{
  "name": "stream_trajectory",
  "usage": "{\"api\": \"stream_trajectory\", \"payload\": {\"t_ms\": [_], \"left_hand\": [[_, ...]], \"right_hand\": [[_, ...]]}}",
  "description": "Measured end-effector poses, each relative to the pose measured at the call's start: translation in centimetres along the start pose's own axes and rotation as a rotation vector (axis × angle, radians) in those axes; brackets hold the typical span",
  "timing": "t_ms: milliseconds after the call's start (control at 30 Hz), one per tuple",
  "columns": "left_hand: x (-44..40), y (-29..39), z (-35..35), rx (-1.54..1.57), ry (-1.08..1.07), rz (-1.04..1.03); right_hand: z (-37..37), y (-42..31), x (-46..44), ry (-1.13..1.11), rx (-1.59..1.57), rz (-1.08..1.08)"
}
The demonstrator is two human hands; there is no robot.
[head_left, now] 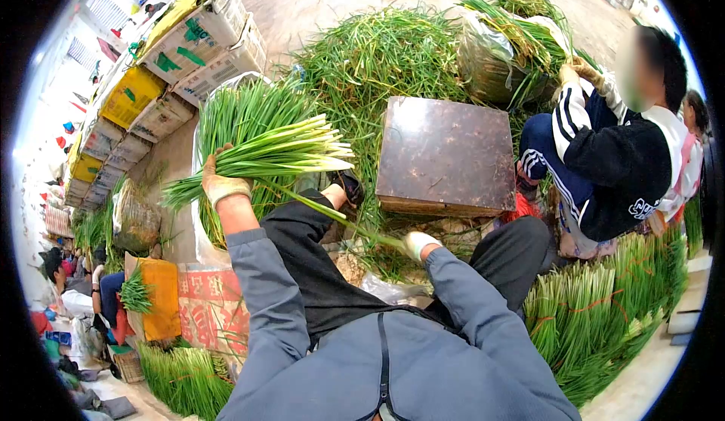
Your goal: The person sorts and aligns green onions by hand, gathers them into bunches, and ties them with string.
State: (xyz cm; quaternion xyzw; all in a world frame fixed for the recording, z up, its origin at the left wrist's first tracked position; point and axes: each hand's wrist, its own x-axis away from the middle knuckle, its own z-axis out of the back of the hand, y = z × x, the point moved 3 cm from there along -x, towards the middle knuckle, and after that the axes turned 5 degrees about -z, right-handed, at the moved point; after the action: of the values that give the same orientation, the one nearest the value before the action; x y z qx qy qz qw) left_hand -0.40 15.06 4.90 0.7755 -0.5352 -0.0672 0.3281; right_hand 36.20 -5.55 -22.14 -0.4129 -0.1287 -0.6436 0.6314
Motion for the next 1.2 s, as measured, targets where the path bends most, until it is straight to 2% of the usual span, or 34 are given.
{"api": "stream_trajectory", "payload": {"t_ms": [33,100,167,200,233,267,300,333,367,400,433,467,533,567,600,667,700,767,833,900,967,1000,1067,1167,1200], "left_hand": [[0.1,0.1,-0.2,0.018,-0.005,-0.008],[0.2,0.1,0.0,0.030,-0.010,-0.010],[0.2,-0.1,0.3,-0.014,-0.021,-0.001],[-0.1,-0.4,0.5,0.008,0.017,0.033],[1.1,-0.7,0.0,-0.062,-0.012,0.028],[1.2,-1.1,-0.2,-0.038,0.008,0.053],[1.1,-1.6,-0.3,-0.012,0.027,0.079],[0.3,-2.0,0.4,-0.017,-0.054,0.073],[1.4,-2.2,-0.2,0.023,-0.026,0.108],[2.0,-2.1,-0.4,0.007,-0.024,0.073],[2.4,-1.7,-0.3,-0.011,-0.017,0.035],[3.4,-1.2,-0.5,0.041,0.017,0.056],[2.6,-0.8,1.1,0.026,-0.003,0.033],[2.2,-0.8,1.8,-0.006,-0.037,0.024],[1.8,-1.1,2.4,-0.019,-0.038,0.040],[1.5,-1.7,3.1,-0.020,-0.056,0.050],[1.4,-1.9,3.4,-0.015,-0.076,0.056],[2.1,-1.6,3.7,-0.042,-0.158,-0.018],[2.1,-0.5,4.7,-0.173,-0.146,-0.160],[1.5,0.6,5.9,-0.082,-0.166,-0.174],[0.4,1.6,7.3,0.138,-0.264,-0.115],[0.4,2.0,8.0,0.144,-0.253,-0.126],[1.9,1.8,7.2,0.228,-0.371,-0.023],[2.1,1.2,7.3,0.214,-0.283,-0.081],[1.8,1.0,7.8,0.239,-0.328,-0.081]], "right_hand": [[0.4,0.6,0.1,0.003,0.001,-0.001],[1.0,1.1,1.4,-0.176,0.221,0.000],[9.0,-3.7,6.6,0.321,-0.309,0.082],[12.3,-5.9,7.9,0.506,-0.417,0.189],[13.4,-7.1,7.2,0.647,-0.727,0.313],[15.3,-9.0,7.9,0.650,-0.836,0.418],[16.0,-10.9,6.6,0.544,-1.128,0.654],[17.1,-12.0,7.4,0.425,-1.218,0.710],[18.0,-12.9,8.3,0.297,-1.300,0.767],[16.7,-12.3,4.1,0.321,-1.291,0.841],[17.2,-10.6,5.8,0.388,-1.115,0.606],[17.2,-8.5,5.7,0.307,-1.441,0.547],[17.0,-4.9,4.9,0.422,-1.810,0.372],[17.2,-3.5,5.0,0.640,-1.855,0.272],[17.1,-3.0,4.8,0.639,-1.853,0.270],[18.2,-2.8,6.3,0.797,-1.831,0.465],[19.0,-2.1,7.0,0.856,-1.877,0.469],[20.7,0.0,8.4,0.992,-2.068,0.385],[21.4,4.9,7.4,1.103,-2.167,0.461],[22.4,8.2,8.8,1.227,-2.235,0.431],[23.7,10.0,10.4,1.281,-2.148,0.586],[24.4,10.6,10.9,1.266,-2.171,0.581],[26.4,9.6,12.4,1.298,-2.127,0.719],[31.2,8.0,14.8,1.373,-2.054,0.901],[33.1,6.3,16.4,1.472,-2.135,0.790]]}}
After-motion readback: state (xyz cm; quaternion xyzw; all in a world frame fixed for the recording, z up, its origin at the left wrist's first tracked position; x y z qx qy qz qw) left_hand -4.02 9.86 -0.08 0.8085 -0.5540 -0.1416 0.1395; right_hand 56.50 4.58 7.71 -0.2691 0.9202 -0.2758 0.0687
